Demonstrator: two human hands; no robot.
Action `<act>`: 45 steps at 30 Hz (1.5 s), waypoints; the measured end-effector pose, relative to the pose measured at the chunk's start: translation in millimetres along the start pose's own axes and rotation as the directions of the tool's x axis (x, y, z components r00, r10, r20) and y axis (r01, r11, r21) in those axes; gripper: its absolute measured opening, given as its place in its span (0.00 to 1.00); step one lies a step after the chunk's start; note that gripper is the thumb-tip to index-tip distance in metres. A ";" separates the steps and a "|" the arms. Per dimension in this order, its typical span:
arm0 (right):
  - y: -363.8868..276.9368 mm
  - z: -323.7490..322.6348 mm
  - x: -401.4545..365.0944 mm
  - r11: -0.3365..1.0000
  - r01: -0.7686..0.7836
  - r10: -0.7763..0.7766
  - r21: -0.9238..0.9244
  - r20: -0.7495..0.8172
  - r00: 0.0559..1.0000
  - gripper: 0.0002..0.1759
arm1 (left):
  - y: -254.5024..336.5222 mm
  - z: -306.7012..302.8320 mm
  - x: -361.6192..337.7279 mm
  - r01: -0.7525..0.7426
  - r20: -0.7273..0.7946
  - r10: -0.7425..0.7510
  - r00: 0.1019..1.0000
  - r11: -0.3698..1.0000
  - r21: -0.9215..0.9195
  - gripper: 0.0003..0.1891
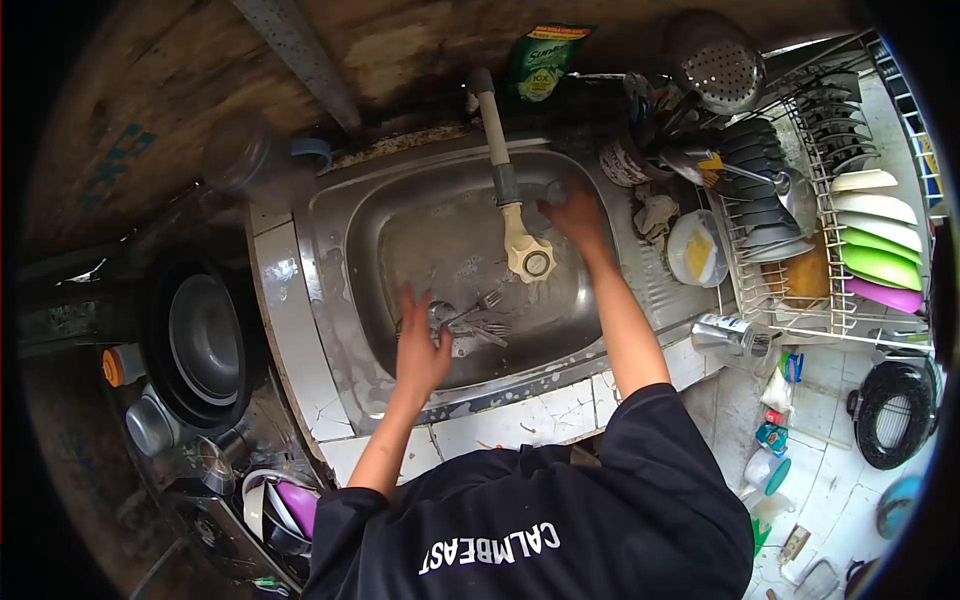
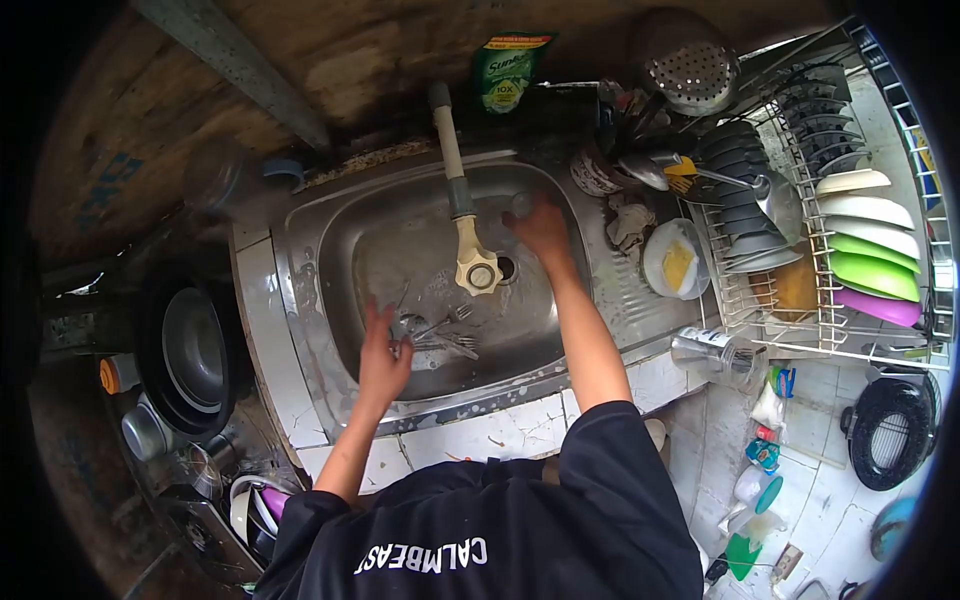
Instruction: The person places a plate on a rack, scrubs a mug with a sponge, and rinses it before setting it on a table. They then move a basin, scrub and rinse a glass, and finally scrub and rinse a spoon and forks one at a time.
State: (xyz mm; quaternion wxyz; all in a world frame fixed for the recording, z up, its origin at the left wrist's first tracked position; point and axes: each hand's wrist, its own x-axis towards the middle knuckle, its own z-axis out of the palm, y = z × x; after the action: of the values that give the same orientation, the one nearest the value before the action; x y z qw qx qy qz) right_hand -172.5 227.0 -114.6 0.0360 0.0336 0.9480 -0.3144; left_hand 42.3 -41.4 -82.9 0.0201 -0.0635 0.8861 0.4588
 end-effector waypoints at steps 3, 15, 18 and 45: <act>-13.2 -17.1 -22.9 0.997 -0.046 0.044 0.054 0.052 0.998 0.40 | -3.2 42.4 8.5 0.295 0.307 -0.204 0.930 0.912 -0.286 0.31; 27.8 55.5 -139.1 0.060 -0.692 0.236 0.719 0.664 0.710 0.19 | 12.1 91.2 72.2 0.067 0.204 0.083 0.975 0.769 -0.636 0.39; 20.1 44.6 -140.9 0.229 -0.637 0.316 0.736 0.563 0.764 0.21 | 4.7 84.1 91.1 -0.342 0.180 0.370 0.911 0.924 -0.171 0.40; 193.2 -177.3 -29.0 0.767 -0.493 0.522 -0.411 -0.049 0.852 0.47 | -8.8 94.9 98.0 0.727 0.680 -0.303 0.668 0.461 -0.509 0.27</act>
State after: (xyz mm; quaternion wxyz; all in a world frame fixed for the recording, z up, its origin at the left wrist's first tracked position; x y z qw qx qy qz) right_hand -135.4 486.5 -84.9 0.1581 0.2695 0.9458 -0.0887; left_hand -55.8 21.8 -154.1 0.3630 -0.2218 0.5079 0.7490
